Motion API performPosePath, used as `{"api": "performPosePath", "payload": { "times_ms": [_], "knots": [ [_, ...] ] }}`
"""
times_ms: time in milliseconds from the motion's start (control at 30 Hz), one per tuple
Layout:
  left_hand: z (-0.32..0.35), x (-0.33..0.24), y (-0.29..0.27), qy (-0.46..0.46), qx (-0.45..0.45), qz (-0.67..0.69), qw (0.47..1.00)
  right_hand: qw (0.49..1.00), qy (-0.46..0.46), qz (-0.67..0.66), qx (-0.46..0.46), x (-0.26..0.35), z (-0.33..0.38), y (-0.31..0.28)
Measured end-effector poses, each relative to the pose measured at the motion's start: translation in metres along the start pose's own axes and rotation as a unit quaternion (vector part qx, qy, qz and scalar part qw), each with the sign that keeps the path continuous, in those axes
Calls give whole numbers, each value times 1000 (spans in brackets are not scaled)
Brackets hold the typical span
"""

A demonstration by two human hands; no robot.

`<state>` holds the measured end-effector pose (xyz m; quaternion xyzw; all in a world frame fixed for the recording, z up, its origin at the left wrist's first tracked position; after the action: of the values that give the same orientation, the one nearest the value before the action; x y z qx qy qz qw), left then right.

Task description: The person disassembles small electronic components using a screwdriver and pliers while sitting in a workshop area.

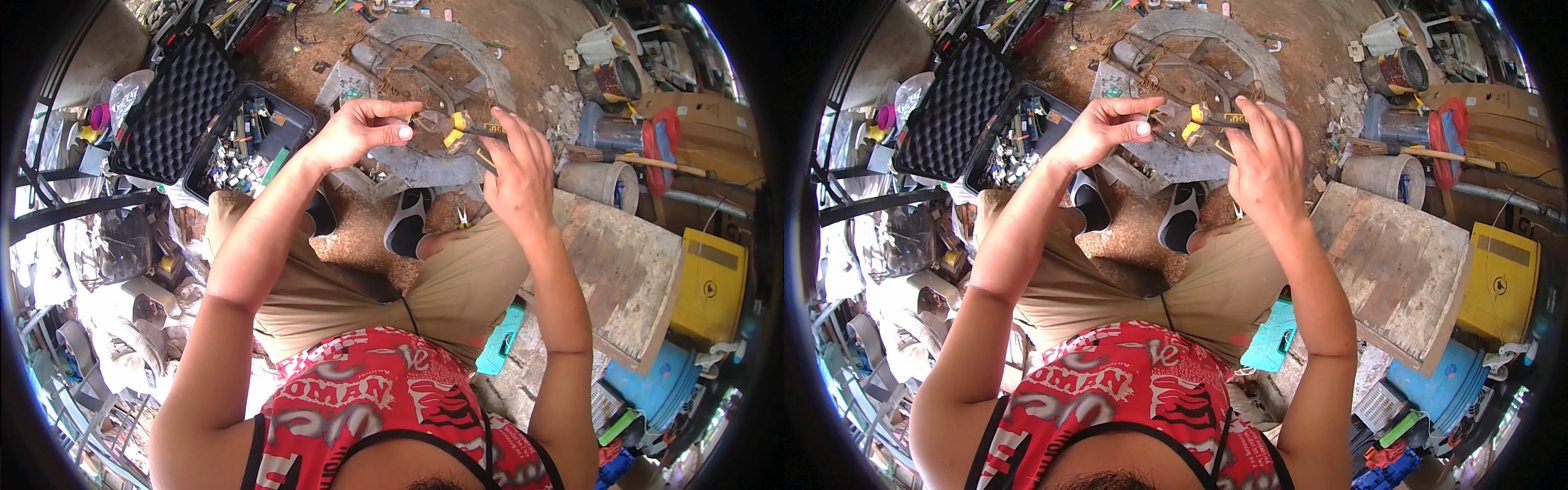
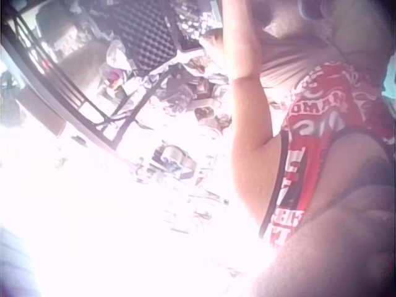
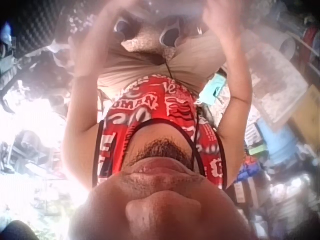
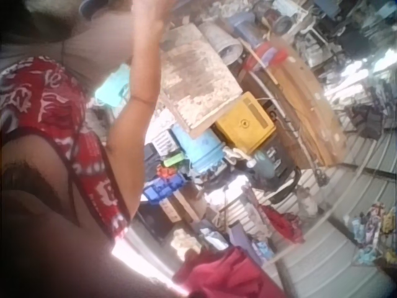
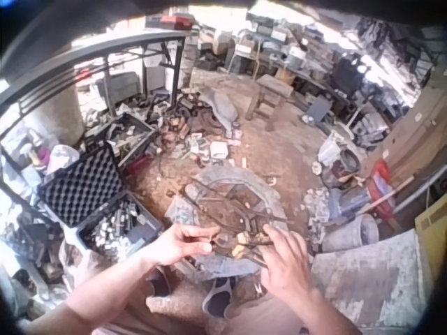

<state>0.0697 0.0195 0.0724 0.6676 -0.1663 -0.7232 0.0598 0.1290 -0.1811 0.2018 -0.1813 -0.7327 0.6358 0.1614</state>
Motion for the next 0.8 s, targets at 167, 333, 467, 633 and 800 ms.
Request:
{"api": "performPosePath", "payload": {
  "times_ms": [167, 333, 467, 633, 800],
  "knots": [
    [0, -15, 2, 102, -119, -27, 987, 960, 113, -239, 92, -11, 10, 15],
    [7, -23, 5, 214, -220, -112, 945, 938, 125, -312, 87, 23, 20, 30],
    [13, -25, 9, 269, -240, -114, 926, 939, 136, -306, 77, 31, 16, 38],
    [12, -20, 4, 267, -223, -104, 932, 941, 129, -303, 75, 36, 17, 34],
    [16, -25, 6, 316, -256, -137, 903, 945, 125, -299, 47, 35, 22, 36]
  ]
}}
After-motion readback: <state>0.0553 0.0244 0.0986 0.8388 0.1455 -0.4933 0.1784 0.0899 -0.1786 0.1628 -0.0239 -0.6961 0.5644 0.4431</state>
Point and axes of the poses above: each hand's wrist, its own z-axis away from the middle knuckle, its own y-axis out of the palm, x = y × z, the point moved 5 cm from there along -z, towards the middle knuckle, and after that the axes turned 7 degrees about x, right-handed, at the moved point
